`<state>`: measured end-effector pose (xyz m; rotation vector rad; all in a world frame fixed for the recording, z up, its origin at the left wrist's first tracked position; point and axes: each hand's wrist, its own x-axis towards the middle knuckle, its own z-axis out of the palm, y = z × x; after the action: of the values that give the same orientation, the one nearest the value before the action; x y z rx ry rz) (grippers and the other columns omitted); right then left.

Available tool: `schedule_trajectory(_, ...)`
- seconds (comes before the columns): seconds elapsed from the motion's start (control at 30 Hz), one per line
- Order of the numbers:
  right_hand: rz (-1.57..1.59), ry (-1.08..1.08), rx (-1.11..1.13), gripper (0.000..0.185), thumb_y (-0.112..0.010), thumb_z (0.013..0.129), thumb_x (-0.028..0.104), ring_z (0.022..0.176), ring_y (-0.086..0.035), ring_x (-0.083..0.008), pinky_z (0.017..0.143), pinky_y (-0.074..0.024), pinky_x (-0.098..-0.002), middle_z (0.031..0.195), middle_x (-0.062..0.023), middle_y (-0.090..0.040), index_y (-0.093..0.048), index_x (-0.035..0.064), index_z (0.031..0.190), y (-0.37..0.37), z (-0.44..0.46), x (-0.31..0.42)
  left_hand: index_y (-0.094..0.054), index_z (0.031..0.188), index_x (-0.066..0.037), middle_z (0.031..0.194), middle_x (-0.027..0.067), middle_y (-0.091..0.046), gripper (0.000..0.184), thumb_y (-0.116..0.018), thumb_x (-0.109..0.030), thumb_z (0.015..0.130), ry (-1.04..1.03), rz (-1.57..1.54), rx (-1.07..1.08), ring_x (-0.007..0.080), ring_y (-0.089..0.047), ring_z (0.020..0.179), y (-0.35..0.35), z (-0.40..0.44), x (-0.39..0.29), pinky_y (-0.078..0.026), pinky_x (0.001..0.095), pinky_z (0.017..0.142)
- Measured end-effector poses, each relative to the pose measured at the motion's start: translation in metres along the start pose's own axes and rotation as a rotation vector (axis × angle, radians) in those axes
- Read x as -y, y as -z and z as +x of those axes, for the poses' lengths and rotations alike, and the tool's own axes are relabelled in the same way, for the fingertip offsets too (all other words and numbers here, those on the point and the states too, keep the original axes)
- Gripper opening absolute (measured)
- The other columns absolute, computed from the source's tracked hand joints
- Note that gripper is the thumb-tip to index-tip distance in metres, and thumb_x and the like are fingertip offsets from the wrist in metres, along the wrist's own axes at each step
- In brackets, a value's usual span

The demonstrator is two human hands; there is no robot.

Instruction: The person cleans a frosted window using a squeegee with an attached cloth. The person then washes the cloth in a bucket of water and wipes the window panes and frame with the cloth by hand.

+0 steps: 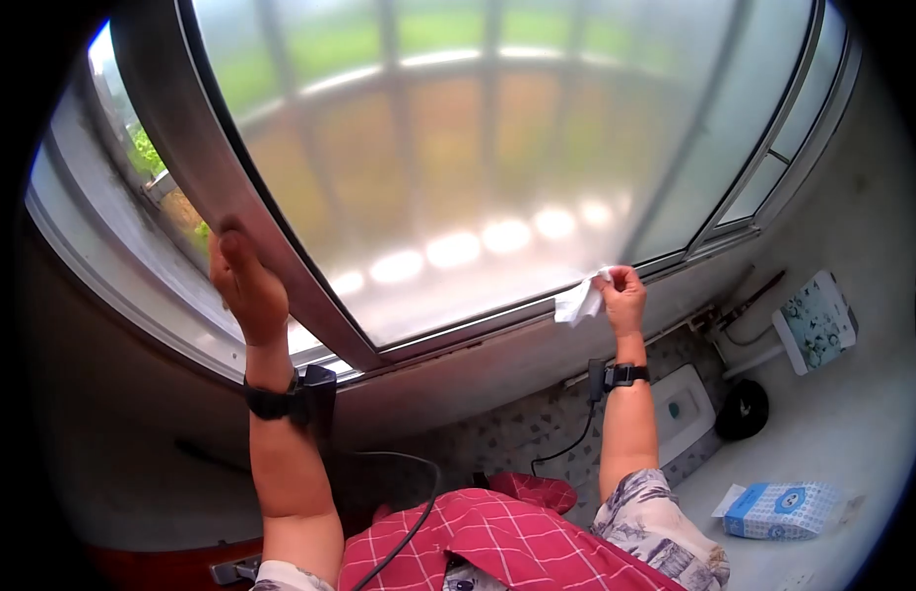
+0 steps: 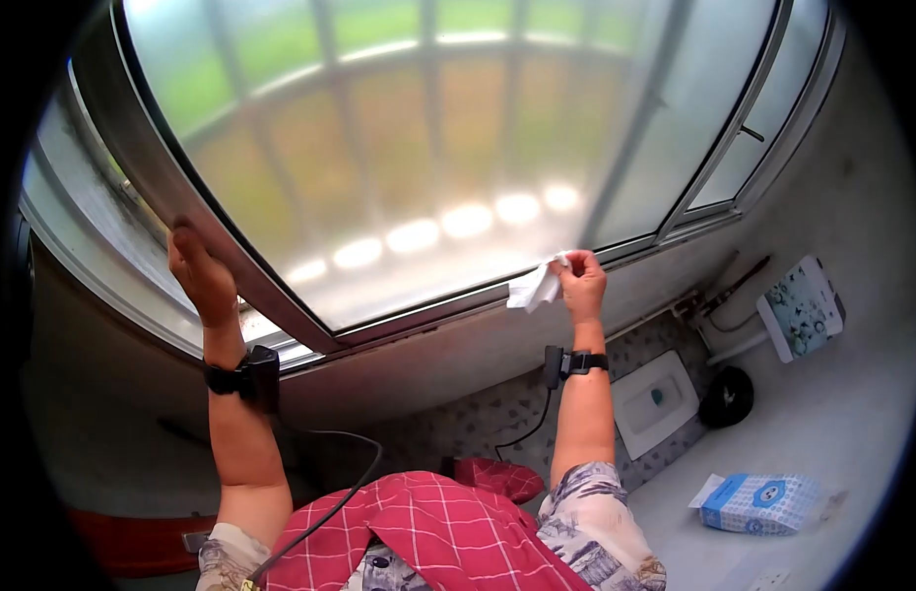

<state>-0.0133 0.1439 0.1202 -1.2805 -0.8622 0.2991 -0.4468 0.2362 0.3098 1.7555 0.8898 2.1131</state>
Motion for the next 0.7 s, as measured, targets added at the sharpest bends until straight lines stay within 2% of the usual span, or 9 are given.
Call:
schedule_trajectory(0.13,0.057,0.045,-0.105,0.019,-0.075,0.072,0.004,0.065,-0.051,-0.0042,0.059,-0.0439,-0.0196,0.071,0.0017,-0.059,-0.057,0.0045,0.079,0.023,0.025,-0.009,-0.051,0.084,-0.003,0.075,-0.0013,-0.047,0.053,-0.034,-0.052,0.094,-0.046,0.009,-0.031,0.0090,-0.042,0.072,-0.002,-0.001,0.004,-0.035,0.0225,0.066)
schedule_trajectory(0.3,0.069,0.053,-0.399,0.016,-0.072,0.077,0.009,0.066,-0.052,-0.0049,0.061,-0.0439,-0.0202,0.074,0.0016,-0.060,-0.059,0.0017,0.081,-0.016,-0.002,-0.016,-0.053,0.089,-0.001,0.079,0.0008,-0.051,0.056,-0.034,-0.053,0.094,-0.005,0.014,-0.018,0.0105,-0.045,0.075,0.002,-0.003,0.009,-0.037,0.0230,0.069)
schedule_trajectory(0.43,-0.131,0.122,-0.235,0.015,-0.073,0.075,0.010,0.063,-0.052,-0.0080,0.059,-0.0451,-0.0234,0.072,-0.0010,-0.059,-0.061,0.0017,0.081,-0.084,-0.068,0.010,-0.054,0.092,0.000,0.083,0.0025,-0.054,0.059,-0.033,-0.055,0.093,0.009,0.040,-0.025,0.0115,-0.048,0.078,0.002,-0.003,0.014,-0.038,0.0239,0.071)
schedule_trajectory(0.5,-0.268,0.249,-0.093,0.013,-0.072,0.073,0.006,0.060,-0.054,-0.0173,0.058,-0.0462,-0.0281,0.071,-0.0072,-0.058,-0.060,0.0037,0.079,-0.122,-0.107,0.053,-0.055,0.094,0.000,0.085,0.0037,-0.056,0.061,-0.033,-0.057,0.092,0.035,0.076,-0.034,0.0122,-0.050,0.079,0.004,-0.004,0.016,-0.040,0.0248,0.073)
schedule_trajectory(0.53,-0.226,0.301,-0.013,0.012,-0.069,0.072,0.004,0.062,-0.057,-0.0228,0.058,-0.0475,-0.0313,0.075,-0.0091,-0.059,-0.060,0.0048,0.080,-0.141,-0.122,0.057,-0.055,0.094,0.000,0.085,0.0037,-0.056,0.061,-0.033,-0.057,0.092,0.037,0.069,-0.031,0.0122,-0.050,0.079,0.003,-0.004,0.015,-0.040,0.0248,0.073)
schedule_trajectory(0.6,-0.227,0.385,0.201,0.013,-0.067,0.072,0.004,0.066,-0.059,-0.0265,0.061,-0.0483,-0.0341,0.078,-0.0093,-0.060,-0.060,0.0063,0.082,-0.168,-0.147,0.071,-0.055,0.095,0.001,0.084,0.0037,-0.056,0.062,-0.034,-0.057,0.092,0.035,0.083,-0.043,0.0121,-0.050,0.079,0.002,-0.003,0.012,-0.040,0.0246,0.073)
schedule_trajectory(0.7,-0.275,0.490,0.357,0.014,-0.066,0.072,0.005,0.069,-0.059,-0.0256,0.061,-0.0490,-0.0337,0.077,-0.0068,-0.060,-0.062,0.0075,0.085,-0.193,-0.165,0.083,-0.055,0.094,0.001,0.084,0.0036,-0.056,0.061,-0.034,-0.057,0.091,0.035,0.089,-0.041,0.0121,-0.050,0.080,0.005,-0.003,0.020,-0.040,0.0244,0.073)
